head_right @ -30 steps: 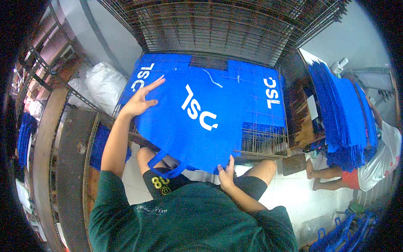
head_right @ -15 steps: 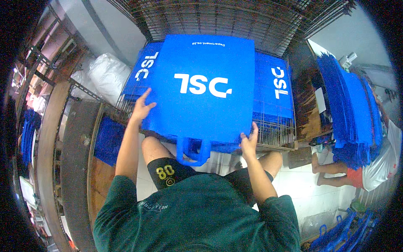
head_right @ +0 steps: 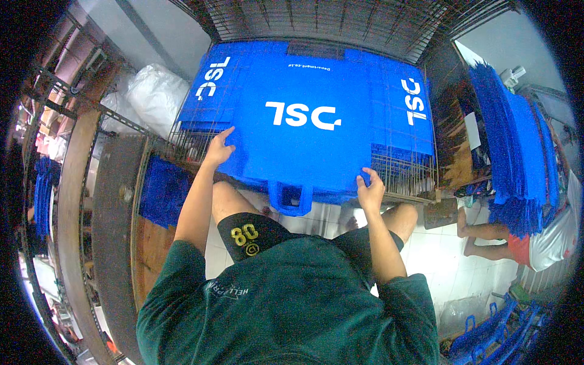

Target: The person folds blue tote bags with 'TSC' branding and places them into a metal wire basket. The person repeatedly picks up a bag, folds it flat, and stacks it into the basket. A coworker is visible in the background performing similar folding tasks.

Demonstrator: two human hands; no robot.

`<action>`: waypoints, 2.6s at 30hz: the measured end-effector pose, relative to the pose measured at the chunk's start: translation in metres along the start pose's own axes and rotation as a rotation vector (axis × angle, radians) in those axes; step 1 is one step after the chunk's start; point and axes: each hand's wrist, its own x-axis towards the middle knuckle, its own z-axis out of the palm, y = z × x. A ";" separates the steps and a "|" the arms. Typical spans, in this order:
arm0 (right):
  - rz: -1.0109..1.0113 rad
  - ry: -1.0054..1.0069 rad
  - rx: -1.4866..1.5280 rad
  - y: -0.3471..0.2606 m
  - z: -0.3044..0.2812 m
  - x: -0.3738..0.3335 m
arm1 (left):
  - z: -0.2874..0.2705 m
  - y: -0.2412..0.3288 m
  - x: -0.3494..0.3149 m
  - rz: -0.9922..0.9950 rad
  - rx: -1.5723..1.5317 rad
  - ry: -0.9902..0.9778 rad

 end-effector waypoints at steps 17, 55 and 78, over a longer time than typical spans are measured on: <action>-0.027 -0.007 -0.085 0.004 -0.015 -0.004 | 0.002 0.016 -0.026 -0.263 -0.061 0.182; 0.050 0.046 0.095 0.016 -0.007 -0.004 | 0.011 -0.003 -0.030 -0.307 -0.226 0.264; 0.071 -0.019 0.170 0.003 -0.012 -0.007 | 0.008 0.009 -0.030 -0.327 -0.176 0.267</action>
